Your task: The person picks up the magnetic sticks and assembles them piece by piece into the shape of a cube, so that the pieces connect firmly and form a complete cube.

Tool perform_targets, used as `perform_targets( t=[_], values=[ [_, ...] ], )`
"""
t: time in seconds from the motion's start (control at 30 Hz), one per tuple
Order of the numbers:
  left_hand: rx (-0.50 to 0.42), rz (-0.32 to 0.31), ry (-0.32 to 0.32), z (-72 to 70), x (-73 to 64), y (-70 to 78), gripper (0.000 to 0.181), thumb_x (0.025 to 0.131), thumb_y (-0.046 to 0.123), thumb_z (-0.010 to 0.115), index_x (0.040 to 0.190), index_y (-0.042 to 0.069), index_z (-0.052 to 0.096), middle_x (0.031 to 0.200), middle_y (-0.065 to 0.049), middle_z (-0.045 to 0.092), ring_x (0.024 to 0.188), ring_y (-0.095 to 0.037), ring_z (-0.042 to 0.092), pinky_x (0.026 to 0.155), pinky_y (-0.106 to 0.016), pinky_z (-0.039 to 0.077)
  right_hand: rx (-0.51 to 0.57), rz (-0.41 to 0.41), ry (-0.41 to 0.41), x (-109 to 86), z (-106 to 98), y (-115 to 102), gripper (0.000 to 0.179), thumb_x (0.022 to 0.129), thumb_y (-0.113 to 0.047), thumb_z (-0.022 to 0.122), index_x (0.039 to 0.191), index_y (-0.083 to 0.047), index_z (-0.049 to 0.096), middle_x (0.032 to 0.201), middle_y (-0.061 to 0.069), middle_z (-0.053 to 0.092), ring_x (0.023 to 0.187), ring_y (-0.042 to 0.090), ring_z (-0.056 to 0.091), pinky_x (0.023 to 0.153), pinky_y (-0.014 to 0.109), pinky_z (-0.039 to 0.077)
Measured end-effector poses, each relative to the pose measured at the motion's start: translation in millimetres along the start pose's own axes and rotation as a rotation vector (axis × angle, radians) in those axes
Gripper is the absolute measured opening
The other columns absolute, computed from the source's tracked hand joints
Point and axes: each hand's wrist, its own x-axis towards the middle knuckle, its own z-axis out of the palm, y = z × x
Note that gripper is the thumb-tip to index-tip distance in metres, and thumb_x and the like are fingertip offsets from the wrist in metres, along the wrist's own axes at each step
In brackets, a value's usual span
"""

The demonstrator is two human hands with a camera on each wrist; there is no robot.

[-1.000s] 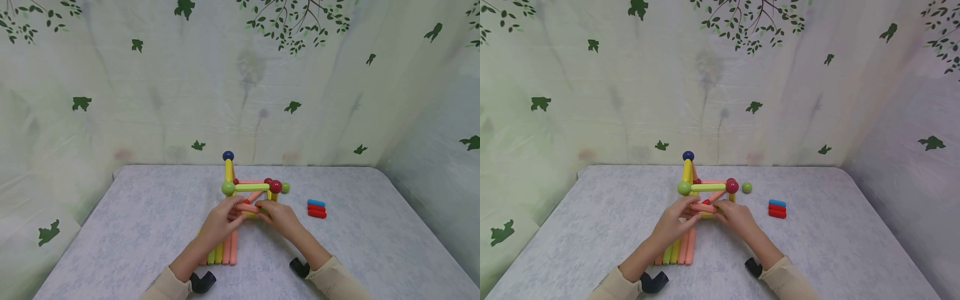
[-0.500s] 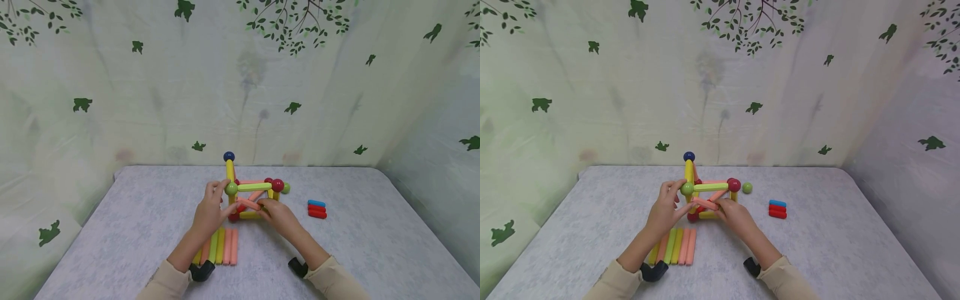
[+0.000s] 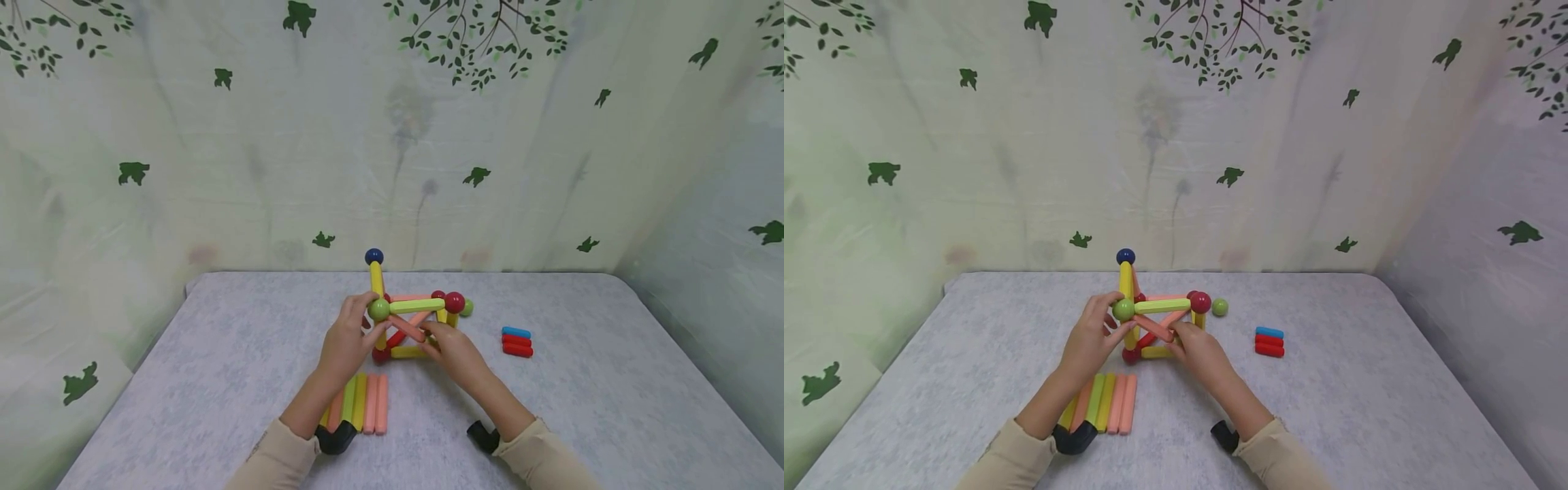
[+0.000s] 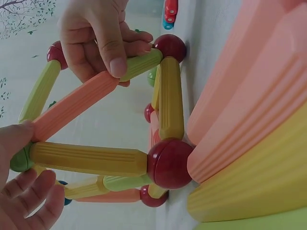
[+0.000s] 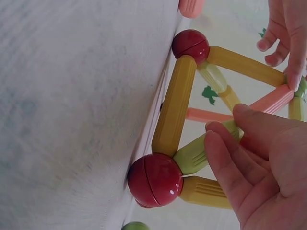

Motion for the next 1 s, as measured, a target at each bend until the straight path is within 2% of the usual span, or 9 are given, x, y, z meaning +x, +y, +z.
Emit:
perform_targets(
  t=[0.2,0.5,0.6,0.7,0.77,0.83,0.9,0.93,1.0],
  values=[
    [-0.064,-0.032,-0.027,-0.9,-0.5,-0.4,0.045,0.08,0.016,0.069,0.12,0.014,0.047,0.094,-0.005,0.05,0.068,-0.019,0.053,0.052,-0.019,0.045,-0.02,0.022,0.012,1.1,0.8,-1.3,0.027,0.08,-0.016,0.069,0.104,-0.011,0.059,0.087,-0.003,0.057,0.074,0.011,0.049,0.064,0.023,0.047],
    [-0.105,-0.04,-0.044,-0.7,-1.3,-0.2,0.042,0.082,0.016,0.066,0.119,0.012,0.047,0.099,-0.002,0.054,0.065,-0.01,0.05,0.054,-0.018,0.046,0.009,0.071,0.002,0.7,1.2,-2.6,0.028,0.08,-0.014,0.069,0.106,-0.012,0.059,0.092,0.0,0.06,0.078,0.012,0.052,0.069,0.027,0.049],
    [-0.123,-0.056,-0.047,0.0,-1.6,-0.6,0.042,0.082,0.015,0.066,0.12,0.013,0.046,0.101,-0.001,0.055,0.064,-0.01,0.05,0.053,-0.019,0.046,-0.002,0.059,0.016,0.2,1.6,-2.6,0.027,0.08,-0.015,0.069,0.104,-0.012,0.059,0.093,0.001,0.06,0.08,0.012,0.052,0.071,0.027,0.049],
    [-0.135,-0.068,-0.058,0.8,-1.7,-0.8,0.042,0.082,0.015,0.065,0.12,0.014,0.046,0.101,-0.001,0.055,0.065,-0.01,0.051,0.053,-0.019,0.046,0.004,-0.064,0.135,-4.3,-2.0,-0.7,0.028,0.078,-0.014,0.071,0.103,-0.01,0.06,0.091,0.001,0.06,0.073,0.01,0.052,0.063,0.021,0.048],
    [-0.144,-0.072,-0.068,0.8,-1.8,-0.4,0.042,0.083,0.016,0.064,0.12,0.014,0.046,0.1,0.0,0.054,0.065,-0.01,0.051,0.053,-0.019,0.046,0.006,-0.185,0.282,-8.5,-7.7,1.9,0.031,0.074,-0.011,0.074,0.101,-0.007,0.059,0.088,0.003,0.058,0.069,0.013,0.051,0.058,0.021,0.047],
    [-0.155,-0.075,-0.077,0.6,-1.8,-0.1,0.041,0.084,0.017,0.063,0.121,0.015,0.046,0.1,0.0,0.054,0.063,-0.01,0.051,0.052,-0.019,0.046,-0.001,-0.261,0.445,-11.8,-14.9,5.2,0.037,0.071,-0.008,0.075,0.103,-0.004,0.056,0.092,0.006,0.054,0.073,0.016,0.051,0.059,0.025,0.049],
    [-0.166,-0.084,-0.085,0.0,-1.7,0.4,0.041,0.085,0.017,0.062,0.121,0.016,0.045,0.1,0.0,0.054,0.062,-0.01,0.05,0.051,-0.02,0.046,0.003,-0.26,0.54,-12.3,-22.2,9.1,0.046,0.071,-0.006,0.075,0.109,-0.004,0.051,0.1,0.011,0.049,0.085,0.022,0.05,0.066,0.031,0.05],
    [-0.173,-0.088,-0.087,-0.2,-1.4,0.3,0.041,0.085,0.017,0.062,0.122,0.016,0.045,0.101,-0.001,0.054,0.061,-0.01,0.05,0.05,-0.02,0.046,0.008,-0.23,0.548,-11.6,-25.2,11.0,0.051,0.071,-0.007,0.075,0.115,-0.005,0.048,0.106,0.012,0.046,0.092,0.023,0.048,0.07,0.034,0.05],
    [-0.187,-0.099,-0.094,-0.6,-0.9,-0.6,0.041,0.085,0.017,0.062,0.123,0.016,0.045,0.102,-0.001,0.054,0.06,-0.01,0.051,0.05,-0.021,0.046,0.026,-0.139,0.491,-9.5,-29.2,15.2,0.061,0.074,-0.011,0.074,0.126,-0.011,0.04,0.117,0.012,0.041,0.103,0.023,0.044,0.076,0.037,0.049]
  ],
)
